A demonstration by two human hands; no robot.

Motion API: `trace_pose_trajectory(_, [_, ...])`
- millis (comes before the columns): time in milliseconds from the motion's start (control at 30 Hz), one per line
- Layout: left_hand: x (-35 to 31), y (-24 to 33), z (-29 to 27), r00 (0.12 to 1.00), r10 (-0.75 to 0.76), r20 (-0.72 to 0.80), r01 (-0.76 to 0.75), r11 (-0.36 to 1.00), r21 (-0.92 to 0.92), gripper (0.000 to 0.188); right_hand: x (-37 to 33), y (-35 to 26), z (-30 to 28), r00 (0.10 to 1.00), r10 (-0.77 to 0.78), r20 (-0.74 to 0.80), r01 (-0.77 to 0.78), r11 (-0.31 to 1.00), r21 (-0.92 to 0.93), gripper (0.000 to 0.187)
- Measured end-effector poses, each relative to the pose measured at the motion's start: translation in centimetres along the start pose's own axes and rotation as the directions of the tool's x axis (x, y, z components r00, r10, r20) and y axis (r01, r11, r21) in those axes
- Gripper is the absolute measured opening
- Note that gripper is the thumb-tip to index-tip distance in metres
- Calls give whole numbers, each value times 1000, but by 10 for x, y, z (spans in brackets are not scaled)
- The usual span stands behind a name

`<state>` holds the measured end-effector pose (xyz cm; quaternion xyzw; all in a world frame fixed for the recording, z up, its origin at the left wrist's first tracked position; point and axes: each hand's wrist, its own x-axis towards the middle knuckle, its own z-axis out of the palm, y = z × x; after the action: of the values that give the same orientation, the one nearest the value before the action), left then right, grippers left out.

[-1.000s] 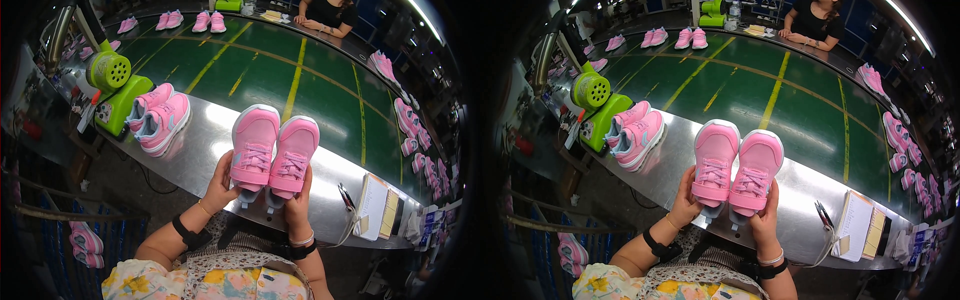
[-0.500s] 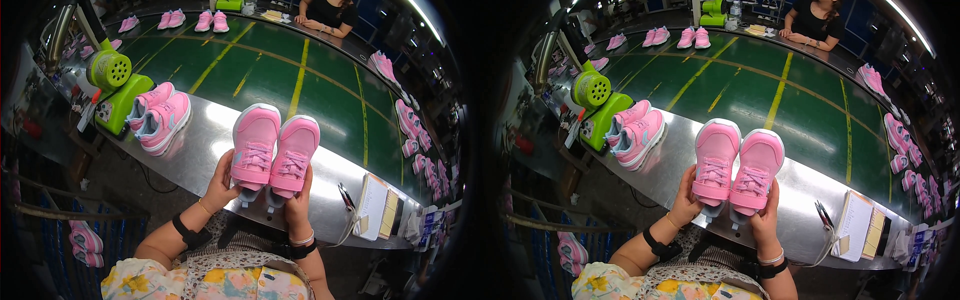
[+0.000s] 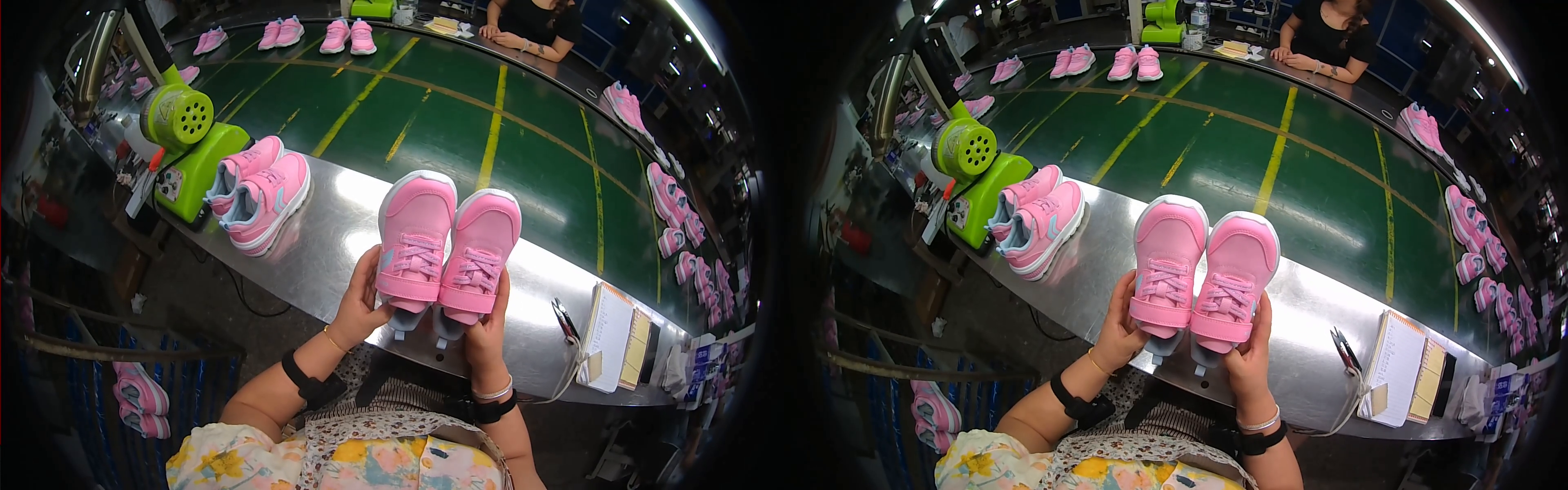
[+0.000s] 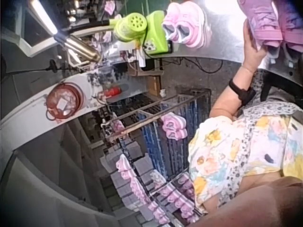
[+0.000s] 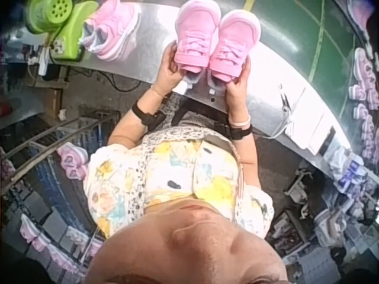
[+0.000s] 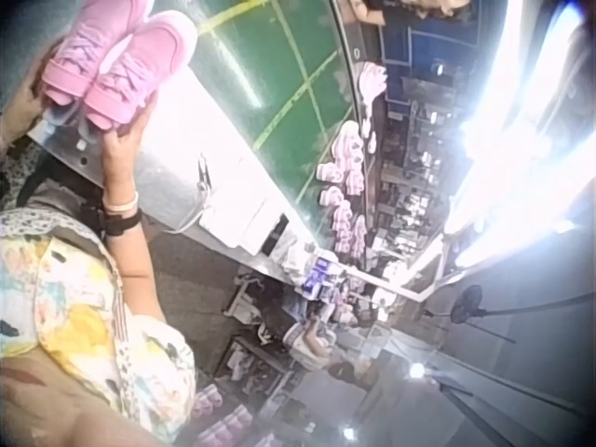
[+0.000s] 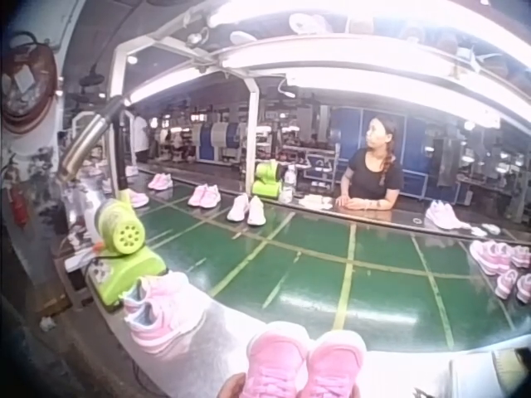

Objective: Inspecting and marking children's sneakers on a manufacturing line for quality control.

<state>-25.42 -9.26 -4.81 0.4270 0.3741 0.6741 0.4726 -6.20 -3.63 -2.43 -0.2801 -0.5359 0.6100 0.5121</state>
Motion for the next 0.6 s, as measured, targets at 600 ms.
trace_pose_trajectory(600, [4, 4, -9, 999, 9, -47, -8, 999, 33, 92, 11, 6, 8, 999, -14, 37, 12, 999, 49, 85])
